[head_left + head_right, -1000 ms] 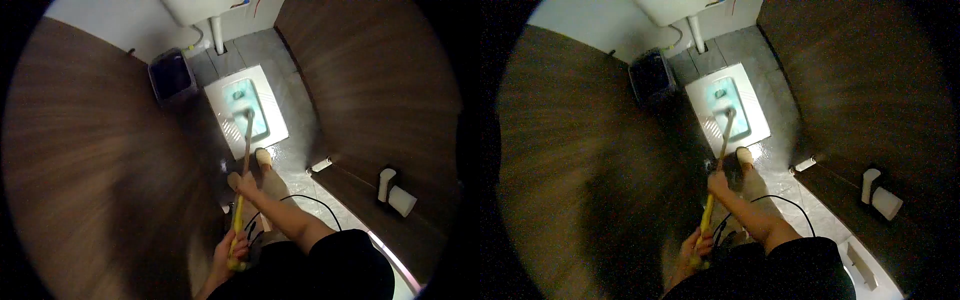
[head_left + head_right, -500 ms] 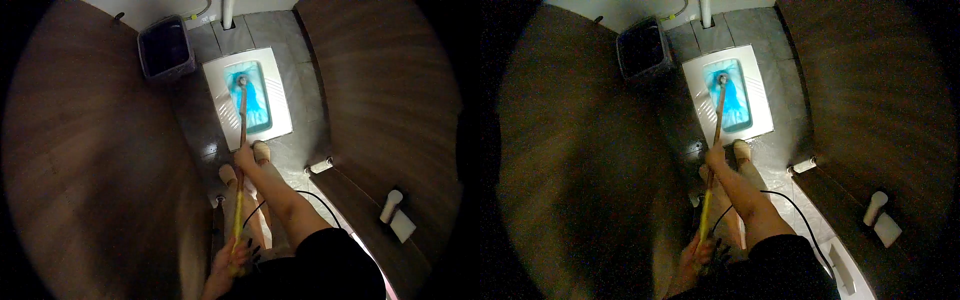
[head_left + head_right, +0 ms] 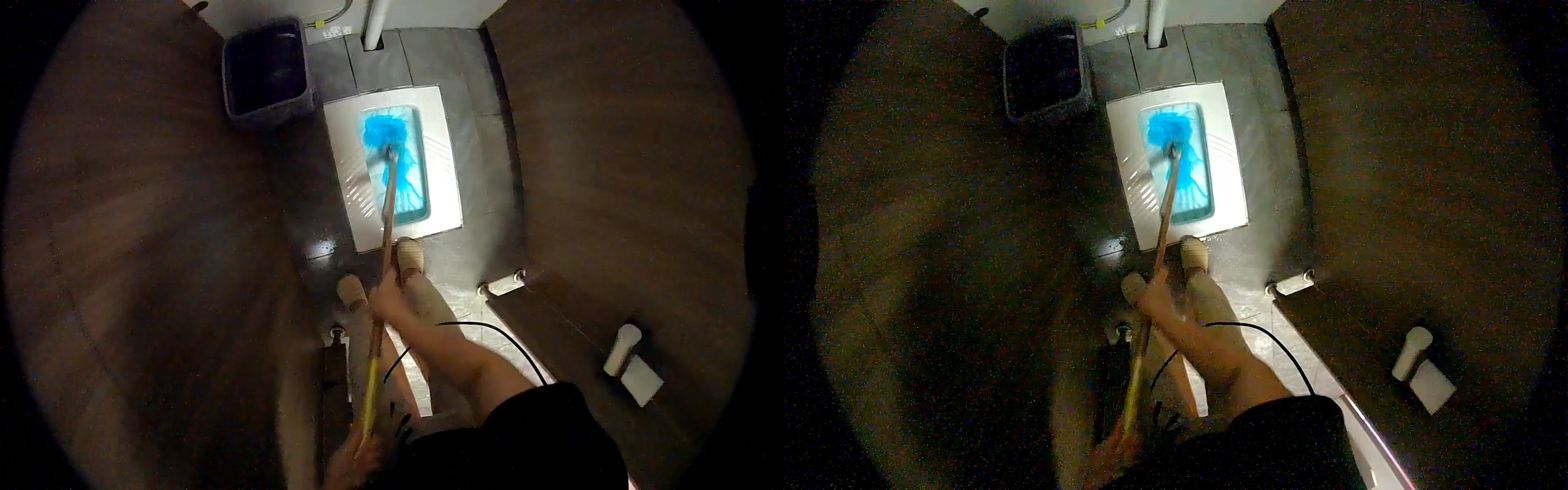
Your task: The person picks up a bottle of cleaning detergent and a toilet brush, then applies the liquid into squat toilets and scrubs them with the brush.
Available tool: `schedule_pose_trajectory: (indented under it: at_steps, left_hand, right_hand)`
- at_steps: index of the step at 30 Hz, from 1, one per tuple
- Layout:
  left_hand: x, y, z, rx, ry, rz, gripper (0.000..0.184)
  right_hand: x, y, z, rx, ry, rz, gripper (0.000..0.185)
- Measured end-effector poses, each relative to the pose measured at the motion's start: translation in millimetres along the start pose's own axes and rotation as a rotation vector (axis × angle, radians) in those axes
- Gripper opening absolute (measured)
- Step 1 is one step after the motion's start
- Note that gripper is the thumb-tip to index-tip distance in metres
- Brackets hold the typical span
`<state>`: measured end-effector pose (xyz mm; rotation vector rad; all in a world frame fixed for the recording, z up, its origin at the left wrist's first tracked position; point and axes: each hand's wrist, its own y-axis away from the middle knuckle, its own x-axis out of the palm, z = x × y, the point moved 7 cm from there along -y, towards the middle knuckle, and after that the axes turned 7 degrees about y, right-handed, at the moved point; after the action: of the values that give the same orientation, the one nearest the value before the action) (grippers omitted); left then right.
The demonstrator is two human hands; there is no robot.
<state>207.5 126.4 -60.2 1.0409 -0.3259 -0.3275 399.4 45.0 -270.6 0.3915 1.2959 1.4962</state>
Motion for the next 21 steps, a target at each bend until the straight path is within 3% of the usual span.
schedule_pose_trajectory:
  at_steps: [2, 6, 8, 10, 11, 13, 16, 17, 19, 20, 21]
  left_hand:
    - [-5, 14, 1, 0.014, -0.027, -0.025, 0.021]
    - [25, -7, -10, 0.032, 0.028, 0.124, 0.021]
    - [33, -11, -3, 0.007, 0.063, 0.167, 0.022]
    - [12, -2, 2, 0.025, 0.004, 0.082, 0.022]
    - [-2, 4, 3, 0.039, -0.034, 0.034, 0.022]
    - [-18, 16, 4, 0.052, -0.057, -0.025, 0.023]
    - [3, -3, -7, 0.068, -0.018, 0.035, 0.023]
    - [22, -13, -8, 0.036, 0.057, 0.129, 0.024]
    - [38, -17, 0, -0.08, 0.205, 0.263, 0.021]
    - [42, -16, 6, -0.151, 0.282, 0.311, 0.02]
    - [10, -1, 13, -0.057, 0.119, 0.164, 0.019]
  right_hand:
    - [5, 25, -13, 0.002, -0.009, -0.07, 0.046]
    - [-12, -32, 31, 0.086, 0.118, 0.08, 0.047]
    - [-8, -48, 8, 0.092, 0.21, 0.124, 0.049]
    - [20, -48, -48, -0.15, 0.244, 0.009, 0.047]
    - [26, -18, -48, -0.335, 0.243, -0.205, 0.043]
    - [29, 23, -43, -0.481, 0.243, -0.4, 0.04]
    - [18, -23, -18, 0.013, 0.082, -0.011, 0.042]
    - [-2, -29, 1, 0.015, 0.077, -0.017, 0.042]
    - [-24, -33, 23, 0.139, -0.016, 0.278, 0.047]
    - [-14, -24, 10, 0.129, -0.002, 0.276, 0.047]
    - [-4, -5, -18, 0.025, 0.084, 0.062, 0.047]
